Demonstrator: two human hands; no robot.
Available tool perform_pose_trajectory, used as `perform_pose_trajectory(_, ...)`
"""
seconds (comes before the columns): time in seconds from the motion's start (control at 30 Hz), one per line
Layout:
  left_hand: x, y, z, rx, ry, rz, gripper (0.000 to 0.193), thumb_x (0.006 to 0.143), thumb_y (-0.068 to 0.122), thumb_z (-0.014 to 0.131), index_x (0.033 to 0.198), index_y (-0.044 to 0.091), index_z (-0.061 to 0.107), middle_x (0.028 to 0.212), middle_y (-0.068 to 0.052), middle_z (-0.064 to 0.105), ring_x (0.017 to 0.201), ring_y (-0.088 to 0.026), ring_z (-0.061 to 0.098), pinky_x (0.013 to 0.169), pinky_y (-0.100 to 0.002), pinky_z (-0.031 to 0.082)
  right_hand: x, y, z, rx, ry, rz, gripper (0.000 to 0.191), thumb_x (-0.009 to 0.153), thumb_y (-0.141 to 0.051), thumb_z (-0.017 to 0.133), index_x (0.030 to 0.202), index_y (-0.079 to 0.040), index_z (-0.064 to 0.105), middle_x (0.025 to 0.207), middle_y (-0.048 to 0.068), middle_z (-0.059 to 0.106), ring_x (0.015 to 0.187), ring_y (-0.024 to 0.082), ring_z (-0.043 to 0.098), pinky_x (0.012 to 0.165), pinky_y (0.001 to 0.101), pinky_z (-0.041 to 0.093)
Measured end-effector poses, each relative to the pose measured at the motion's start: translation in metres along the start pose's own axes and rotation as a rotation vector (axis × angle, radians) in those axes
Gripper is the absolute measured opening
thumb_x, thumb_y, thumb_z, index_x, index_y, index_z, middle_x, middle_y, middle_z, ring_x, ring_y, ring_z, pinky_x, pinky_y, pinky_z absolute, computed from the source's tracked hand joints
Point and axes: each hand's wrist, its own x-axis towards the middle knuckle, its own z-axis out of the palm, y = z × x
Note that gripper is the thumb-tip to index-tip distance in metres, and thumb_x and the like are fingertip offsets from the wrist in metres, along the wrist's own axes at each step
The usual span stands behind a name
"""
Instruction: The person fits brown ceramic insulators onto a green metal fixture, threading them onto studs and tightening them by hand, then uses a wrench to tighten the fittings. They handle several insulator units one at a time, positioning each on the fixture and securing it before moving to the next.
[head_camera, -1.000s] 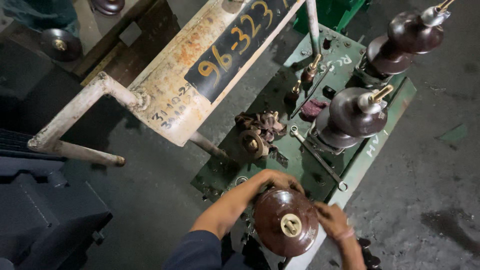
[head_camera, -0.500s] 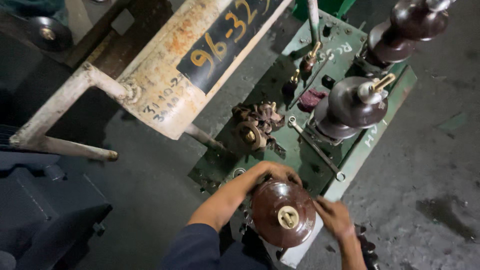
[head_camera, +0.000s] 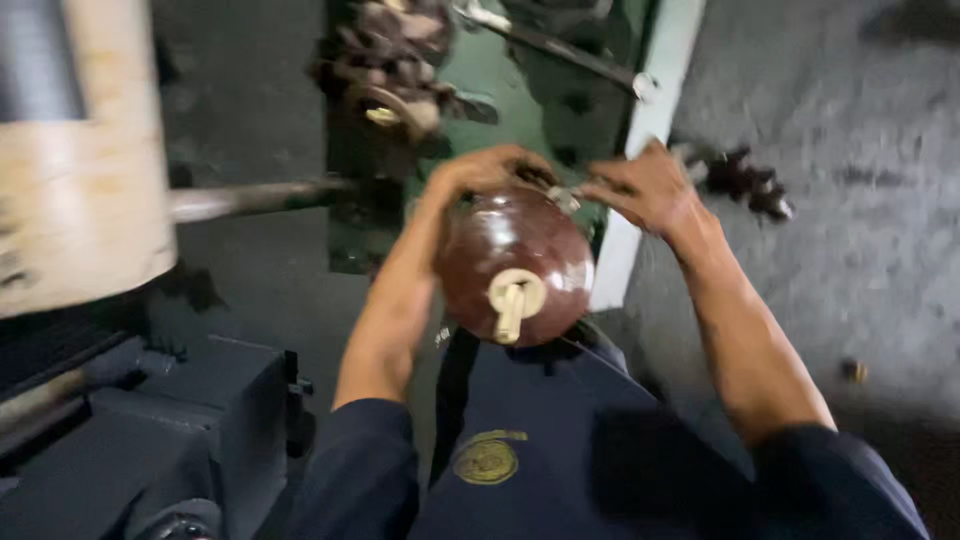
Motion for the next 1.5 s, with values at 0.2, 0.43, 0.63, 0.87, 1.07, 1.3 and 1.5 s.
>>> perform_pose_trajectory(0.2, -0.011, 0.036, 0.001, 0.084, -0.017, -0.076, 0.041, 0.092, 0.014, 0.078, 0.132, 0.008, 0.071, 0.128, -0.009, 0.076, 0.115, -0.017, 0.070, 0.104, -0.034, 0.055, -0.022, -0.119, 0.007, 0.144, 0.355, 0.266, 0.028, 0.104, -0.040, 0.060, 0.101, -0.014, 0.069, 0.071, 0.014, 0.067, 0.063, 0.037, 0.067, 0.057, 0.0502, 0.051)
perform_pose_trajectory(0.43, -0.014, 0.047, -0.001, 0.116, -0.052, -0.130, 0.056, 0.082, 0.011, 0.083, 0.135, 0.009, 0.065, 0.131, -0.009, 0.072, 0.121, -0.018, 0.066, 0.105, -0.035, 0.052, -0.001, -0.029, -0.007, 0.104, 0.153, -0.075, 0.034, 0.101, -0.045, 0.062, 0.087, -0.015, 0.069, 0.063, 0.010, 0.066, 0.059, 0.033, 0.065, 0.073, 0.0499, 0.050)
perform_pose_trajectory(0.63, -0.013, 0.044, 0.000, -0.005, -0.085, -0.061, 0.052, 0.085, 0.012, 0.083, 0.134, 0.007, 0.068, 0.128, -0.008, 0.074, 0.118, -0.017, 0.070, 0.108, -0.034, 0.054, -0.021, -0.110, 0.007, 0.174, 0.376, 0.322, 0.031, 0.107, -0.040, 0.060, 0.099, -0.011, 0.070, 0.067, 0.012, 0.064, 0.059, 0.033, 0.064, 0.059, 0.0465, 0.049)
perform_pose_trajectory(0.87, -0.015, 0.050, 0.001, 0.120, -0.050, -0.044, 0.052, 0.082, 0.012, 0.084, 0.132, 0.009, 0.069, 0.131, -0.006, 0.072, 0.121, -0.018, 0.067, 0.105, -0.034, 0.052, 0.001, -0.037, -0.020, 0.106, 0.144, -0.148, 0.039, 0.103, -0.048, 0.057, 0.083, -0.016, 0.066, 0.059, 0.007, 0.062, 0.053, 0.028, 0.060, 0.079, 0.0500, 0.048)
perform_pose_trajectory(1.07, -0.015, 0.053, 0.000, 0.161, -0.041, -0.015, 0.051, 0.083, 0.018, 0.084, 0.132, 0.012, 0.071, 0.132, -0.006, 0.074, 0.121, -0.018, 0.068, 0.108, -0.034, 0.051, -0.014, -0.119, -0.012, 0.064, 0.335, 0.187, 0.027, 0.109, -0.037, 0.052, 0.100, -0.015, 0.065, 0.071, 0.011, 0.061, 0.064, 0.031, 0.066, 0.055, 0.0432, 0.049)
perform_pose_trajectory(1.3, -0.016, 0.052, 0.003, 0.178, 0.017, -0.162, 0.052, 0.079, 0.019, 0.086, 0.130, 0.013, 0.072, 0.128, -0.005, 0.075, 0.115, -0.018, 0.070, 0.101, -0.034, 0.054, -0.005, -0.050, -0.035, 0.119, -0.128, 0.095, 0.046, 0.101, -0.056, 0.052, 0.094, -0.017, 0.075, 0.060, 0.013, 0.063, 0.057, 0.034, 0.066, 0.056, 0.0475, 0.051)
perform_pose_trajectory(1.5, -0.016, 0.050, 0.003, 0.114, -0.015, -0.068, 0.049, 0.083, 0.017, 0.083, 0.131, 0.009, 0.072, 0.129, -0.007, 0.074, 0.117, -0.017, 0.069, 0.104, -0.034, 0.053, 0.026, -0.012, -0.019, 0.164, -0.219, -0.032, 0.054, 0.095, -0.063, 0.054, 0.090, -0.015, 0.078, 0.067, 0.014, 0.068, 0.068, 0.037, 0.067, 0.064, 0.0480, 0.051)
